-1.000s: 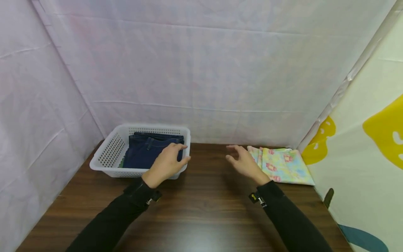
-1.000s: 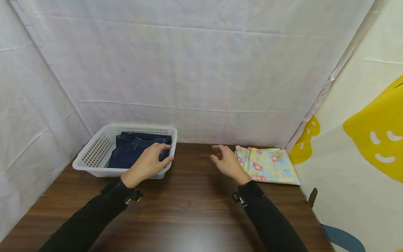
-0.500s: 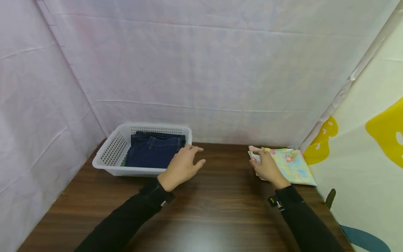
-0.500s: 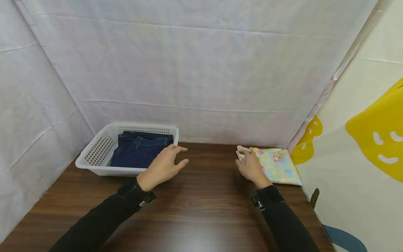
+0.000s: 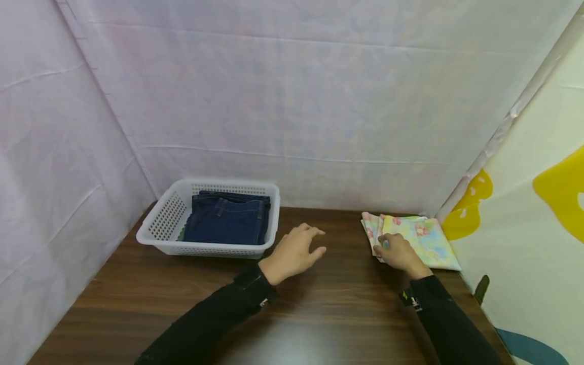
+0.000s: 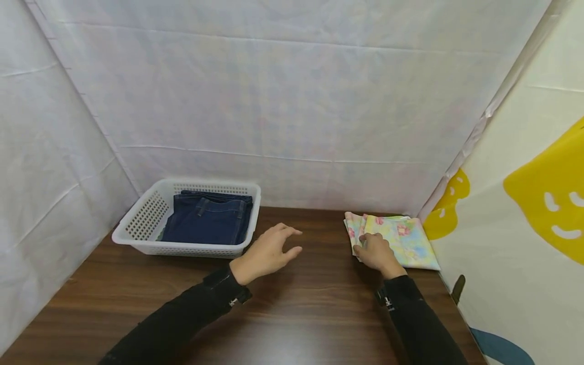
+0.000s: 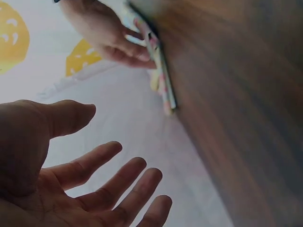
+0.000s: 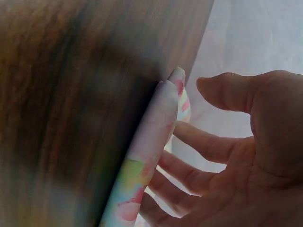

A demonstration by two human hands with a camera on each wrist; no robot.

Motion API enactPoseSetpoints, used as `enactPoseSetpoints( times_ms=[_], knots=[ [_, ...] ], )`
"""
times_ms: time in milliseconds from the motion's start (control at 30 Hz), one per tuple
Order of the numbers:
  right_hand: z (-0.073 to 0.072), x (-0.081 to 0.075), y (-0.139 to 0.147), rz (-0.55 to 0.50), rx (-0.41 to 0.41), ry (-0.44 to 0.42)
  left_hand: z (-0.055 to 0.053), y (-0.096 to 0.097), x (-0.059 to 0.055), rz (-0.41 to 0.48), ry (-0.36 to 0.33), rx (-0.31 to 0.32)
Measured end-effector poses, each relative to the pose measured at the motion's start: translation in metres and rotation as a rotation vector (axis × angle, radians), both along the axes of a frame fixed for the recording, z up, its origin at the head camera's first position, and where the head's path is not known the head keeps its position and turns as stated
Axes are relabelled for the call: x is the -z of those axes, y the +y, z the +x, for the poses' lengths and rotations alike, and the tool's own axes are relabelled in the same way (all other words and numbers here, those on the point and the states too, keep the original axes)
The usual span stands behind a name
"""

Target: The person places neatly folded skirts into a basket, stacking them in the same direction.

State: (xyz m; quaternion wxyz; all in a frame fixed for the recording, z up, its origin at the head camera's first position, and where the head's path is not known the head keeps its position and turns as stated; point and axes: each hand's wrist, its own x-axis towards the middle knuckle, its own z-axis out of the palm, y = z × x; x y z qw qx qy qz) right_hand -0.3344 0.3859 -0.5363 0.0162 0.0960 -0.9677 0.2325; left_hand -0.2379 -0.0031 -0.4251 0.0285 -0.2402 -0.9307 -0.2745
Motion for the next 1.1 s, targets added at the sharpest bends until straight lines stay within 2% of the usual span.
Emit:
enactPoseSetpoints(
  times_ms=[100,200,367,433,533,633,667,700,767,867,900,1100],
  knots=[
    [0.004,0.002,-0.002,0.005,0.007,0.025,-0.002,0.011,0.012,-0.011,-0.013,0.015],
    [0.016,-0.009,-0.010,0.010,0.003,0.027,-0.004,0.019,0.024,-0.021,-0.028,0.031],
    [0.043,-0.045,-0.041,-0.006,0.000,-0.015,-0.007,0.030,0.039,-0.053,-0.045,0.053],
    [0.051,-0.054,-0.052,-0.016,0.007,-0.035,-0.007,0.034,0.044,-0.064,-0.053,0.062],
    [0.051,-0.048,-0.059,-0.033,-0.018,-0.015,-0.006,0.040,0.050,-0.102,-0.052,0.075],
    [0.054,-0.040,-0.068,-0.054,-0.038,-0.004,-0.005,0.044,0.054,-0.142,-0.037,0.089],
    [0.053,-0.033,-0.069,-0.053,-0.048,0.018,-0.005,0.045,0.055,-0.157,-0.030,0.093],
    [0.058,-0.039,-0.076,-0.063,-0.044,-0.028,-0.005,0.046,0.056,-0.165,-0.027,0.098],
    [0.065,-0.043,-0.088,-0.072,-0.043,-0.047,-0.006,0.048,0.057,-0.175,-0.019,0.107],
    [0.076,-0.058,-0.107,-0.090,-0.047,-0.119,-0.006,0.049,0.058,-0.190,-0.005,0.116],
    [0.082,-0.068,-0.116,-0.107,-0.045,-0.170,-0.005,0.049,0.058,-0.198,0.003,0.118],
    [0.095,-0.075,-0.141,-0.157,-0.066,-0.218,-0.003,0.043,0.060,-0.263,0.045,0.122]
  ],
)
